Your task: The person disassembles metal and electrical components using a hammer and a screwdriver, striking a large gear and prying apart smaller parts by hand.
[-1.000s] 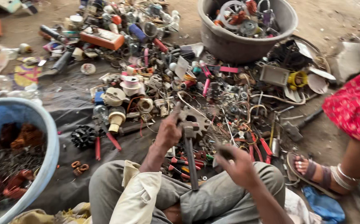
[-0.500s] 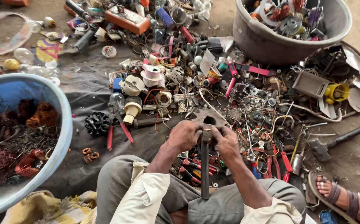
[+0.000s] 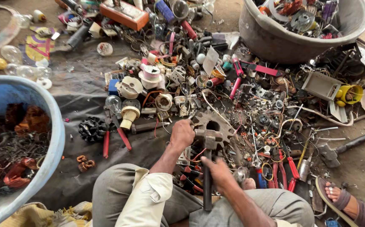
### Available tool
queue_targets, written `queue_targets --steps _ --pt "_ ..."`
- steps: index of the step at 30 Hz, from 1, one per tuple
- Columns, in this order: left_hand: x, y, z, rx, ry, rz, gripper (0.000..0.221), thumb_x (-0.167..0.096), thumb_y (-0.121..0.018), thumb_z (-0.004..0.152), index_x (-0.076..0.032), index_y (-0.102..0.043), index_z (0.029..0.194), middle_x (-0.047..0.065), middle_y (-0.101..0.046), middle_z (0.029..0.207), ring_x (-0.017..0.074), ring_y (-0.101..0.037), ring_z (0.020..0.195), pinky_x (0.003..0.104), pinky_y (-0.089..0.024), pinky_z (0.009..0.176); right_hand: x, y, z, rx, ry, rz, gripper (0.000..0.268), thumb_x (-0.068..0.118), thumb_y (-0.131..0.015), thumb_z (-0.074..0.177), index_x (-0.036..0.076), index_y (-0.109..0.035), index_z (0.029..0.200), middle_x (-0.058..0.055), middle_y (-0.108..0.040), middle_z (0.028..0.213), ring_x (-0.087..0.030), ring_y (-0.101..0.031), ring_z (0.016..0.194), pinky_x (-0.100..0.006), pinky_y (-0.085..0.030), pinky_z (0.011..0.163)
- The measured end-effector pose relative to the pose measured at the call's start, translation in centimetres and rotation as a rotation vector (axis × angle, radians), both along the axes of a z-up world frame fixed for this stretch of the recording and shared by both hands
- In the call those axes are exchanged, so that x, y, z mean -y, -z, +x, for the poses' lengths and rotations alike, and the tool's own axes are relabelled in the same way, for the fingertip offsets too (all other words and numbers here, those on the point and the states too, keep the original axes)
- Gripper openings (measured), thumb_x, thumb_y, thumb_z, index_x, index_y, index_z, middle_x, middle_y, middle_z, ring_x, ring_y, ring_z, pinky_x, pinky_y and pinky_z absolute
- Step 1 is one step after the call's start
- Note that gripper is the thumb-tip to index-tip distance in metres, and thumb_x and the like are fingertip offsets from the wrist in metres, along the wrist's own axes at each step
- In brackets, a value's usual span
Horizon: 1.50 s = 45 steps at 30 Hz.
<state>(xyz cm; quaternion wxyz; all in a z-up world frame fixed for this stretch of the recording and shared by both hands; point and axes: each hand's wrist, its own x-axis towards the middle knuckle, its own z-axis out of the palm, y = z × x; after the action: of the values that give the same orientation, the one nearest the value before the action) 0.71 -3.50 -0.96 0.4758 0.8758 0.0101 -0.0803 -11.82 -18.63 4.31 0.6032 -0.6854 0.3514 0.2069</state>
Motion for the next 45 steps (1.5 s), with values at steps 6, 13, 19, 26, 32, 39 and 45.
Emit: queue_targets --steps 6,13,19,26,32,39,45 --pt "-0.3 0.0 -0.2 0.067 0.023 -0.016 0.018 -0.006 -0.059 0.082 -0.003 -0.073 0.092 0.026 -0.071 0.094 0.0468 -0.068 0.094 0.052 -0.055 0.085 0.1 -1.9 -0.5 0.038 0.101 -0.005 0.044 0.042 -0.053 0.103 -0.002 -0.058 0.106 -0.009 -0.062 0.070 -0.020 -0.055 0.050 -0.035 -0.047 0.042" --pt "0.2 -1.5 -0.4 -0.102 0.050 0.046 0.012 -0.001 -0.058 0.084 0.003 -0.068 0.089 0.025 -0.071 0.097 0.0430 -0.070 0.087 0.052 -0.055 0.080 1.6 -7.2 1.8 0.564 -0.262 -0.479 0.059 0.043 -0.057 0.095 0.003 -0.044 0.136 -0.007 -0.072 0.078 -0.015 -0.066 0.057 -0.031 -0.057 0.051" --pt "0.4 -1.7 -0.9 -0.063 0.093 0.128 0.005 0.001 -0.063 0.089 0.002 -0.067 0.090 0.023 -0.072 0.096 0.0367 -0.074 0.084 0.047 -0.061 0.073 0.2 -5.0 2.6 0.214 -0.384 -0.556 0.057 0.044 -0.061 0.094 0.010 -0.057 0.139 -0.011 -0.069 0.073 -0.018 -0.066 0.058 -0.035 -0.054 0.056" --pt "0.5 -1.8 -0.8 0.038 0.080 0.143 0.006 0.003 -0.063 0.088 0.004 -0.068 0.091 0.027 -0.070 0.099 0.0403 -0.073 0.086 0.047 -0.060 0.076 0.2 -5.2 1.8 0.264 -0.379 -0.600 0.058 0.049 -0.058 0.096 0.012 -0.056 0.140 -0.007 -0.068 0.072 -0.017 -0.065 0.057 -0.038 -0.054 0.054" --pt "0.5 -1.7 -0.8 -0.004 0.074 0.103 0.007 0.002 -0.062 0.086 0.003 -0.067 0.091 0.024 -0.070 0.096 0.0379 -0.072 0.083 0.048 -0.059 0.073 0.4 -5.1 2.3 0.188 -0.376 -0.557 0.062 0.049 -0.059 0.095 0.010 -0.055 0.142 -0.008 -0.070 0.073 -0.016 -0.065 0.056 -0.036 -0.054 0.055" --pt "0.6 -1.6 -0.6 -0.152 0.060 0.032 0.016 -0.002 -0.056 0.096 0.004 -0.065 0.085 0.022 -0.068 0.087 0.0315 -0.066 0.072 0.046 -0.058 0.067 1.1 -4.4 1.0 0.533 -0.417 -0.665 0.057 0.047 -0.052 0.099 0.005 -0.055 0.137 -0.006 -0.063 0.076 -0.015 -0.062 0.054 -0.036 -0.055 0.045" --pt "0.7 -1.5 -0.7 0.019 0.076 0.103 0.013 -0.003 -0.055 0.087 0.001 -0.067 0.088 0.022 -0.071 0.090 0.0360 -0.070 0.077 0.048 -0.059 0.069 1.5 -3.8 2.7 0.169 -0.532 -0.717 0.052 0.051 -0.055 0.101 0.012 -0.061 0.134 -0.008 -0.066 0.075 -0.018 -0.059 0.059 -0.037 -0.050 0.052"
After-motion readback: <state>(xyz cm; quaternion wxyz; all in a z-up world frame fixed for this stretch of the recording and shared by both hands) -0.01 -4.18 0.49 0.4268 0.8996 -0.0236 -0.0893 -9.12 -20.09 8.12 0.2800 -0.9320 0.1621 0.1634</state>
